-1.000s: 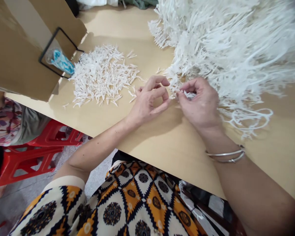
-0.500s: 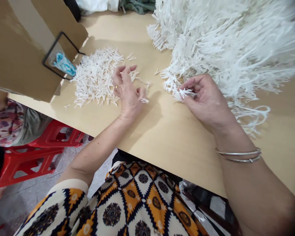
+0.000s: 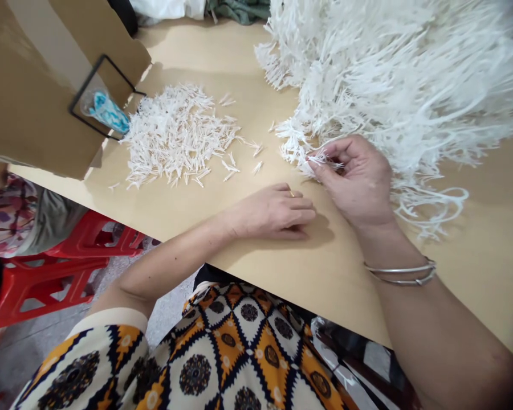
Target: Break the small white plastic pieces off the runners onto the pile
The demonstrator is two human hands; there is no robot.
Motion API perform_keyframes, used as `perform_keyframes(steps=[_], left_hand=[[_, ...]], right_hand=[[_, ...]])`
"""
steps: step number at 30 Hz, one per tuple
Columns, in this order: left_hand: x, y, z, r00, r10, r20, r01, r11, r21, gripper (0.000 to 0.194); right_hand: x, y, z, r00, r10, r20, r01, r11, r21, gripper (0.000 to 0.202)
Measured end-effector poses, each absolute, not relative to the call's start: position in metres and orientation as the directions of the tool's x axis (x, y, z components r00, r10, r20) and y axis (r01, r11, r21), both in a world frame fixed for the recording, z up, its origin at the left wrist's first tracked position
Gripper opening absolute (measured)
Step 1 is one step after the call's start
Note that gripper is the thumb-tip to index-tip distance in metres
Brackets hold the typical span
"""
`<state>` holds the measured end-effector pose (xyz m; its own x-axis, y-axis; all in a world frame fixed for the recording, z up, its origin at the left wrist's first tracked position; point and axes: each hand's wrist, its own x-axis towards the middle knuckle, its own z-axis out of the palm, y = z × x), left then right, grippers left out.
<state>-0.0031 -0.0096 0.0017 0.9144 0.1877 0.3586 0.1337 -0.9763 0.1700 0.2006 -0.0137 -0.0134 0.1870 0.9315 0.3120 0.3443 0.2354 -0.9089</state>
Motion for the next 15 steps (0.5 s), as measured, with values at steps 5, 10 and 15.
perform_keyframes(steps=[5,10,15], left_hand=[[-0.003,0.001,0.001,0.773,0.593,0.223,0.561,-0.805,0.195,0.028],[-0.024,0.020,0.007,0.360,0.899,0.251,0.876,-0.418,0.241,0.019],[-0.035,0.021,0.008,0.242,0.909,0.339,0.905,-0.337,0.259,0.017]], right_hand=[[0.201,-0.016,-0.015,0.158,0.935,0.317,0.380,0.239,-0.894,0.015],[0.199,-0.015,-0.017,0.194,0.932,0.307,0.426,0.202,-0.882,0.014],[0.200,-0.014,-0.018,0.181,0.928,0.325,0.464,0.211,-0.860,0.014]])
